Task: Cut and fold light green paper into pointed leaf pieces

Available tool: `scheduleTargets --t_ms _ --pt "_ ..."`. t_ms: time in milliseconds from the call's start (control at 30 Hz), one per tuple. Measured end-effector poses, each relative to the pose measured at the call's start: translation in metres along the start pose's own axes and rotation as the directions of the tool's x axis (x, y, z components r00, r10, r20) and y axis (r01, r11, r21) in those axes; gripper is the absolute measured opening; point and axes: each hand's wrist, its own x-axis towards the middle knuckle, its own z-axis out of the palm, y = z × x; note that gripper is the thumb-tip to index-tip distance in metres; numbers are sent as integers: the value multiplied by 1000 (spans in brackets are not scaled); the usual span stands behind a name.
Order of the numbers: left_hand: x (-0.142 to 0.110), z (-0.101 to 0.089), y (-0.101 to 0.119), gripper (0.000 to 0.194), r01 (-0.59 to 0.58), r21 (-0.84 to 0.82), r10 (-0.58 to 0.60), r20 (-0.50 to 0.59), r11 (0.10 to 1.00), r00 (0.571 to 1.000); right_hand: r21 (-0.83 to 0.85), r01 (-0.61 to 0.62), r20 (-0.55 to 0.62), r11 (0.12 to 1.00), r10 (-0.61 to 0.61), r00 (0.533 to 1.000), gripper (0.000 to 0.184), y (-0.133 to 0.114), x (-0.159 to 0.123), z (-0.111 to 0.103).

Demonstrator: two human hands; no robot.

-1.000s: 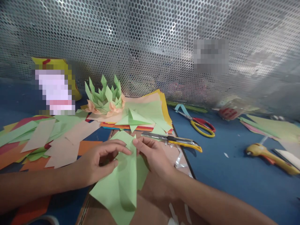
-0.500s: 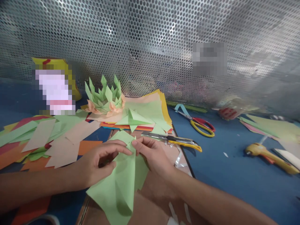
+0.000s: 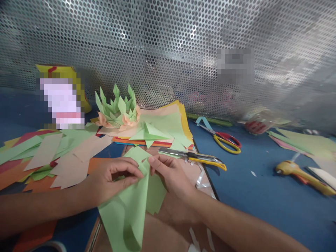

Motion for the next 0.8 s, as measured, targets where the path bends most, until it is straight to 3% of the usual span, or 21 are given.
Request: scheduleTargets --t_ms 233,800 --pt "-1 1 -2 18 40 3 -40 34 999 999 -41 44 1 998 -44 999 32 1 2 -2" --pt "-1 1 1 36 15 -52 -10 94 999 996 -174 128 18 976 -127 992 25 5 3 -4"
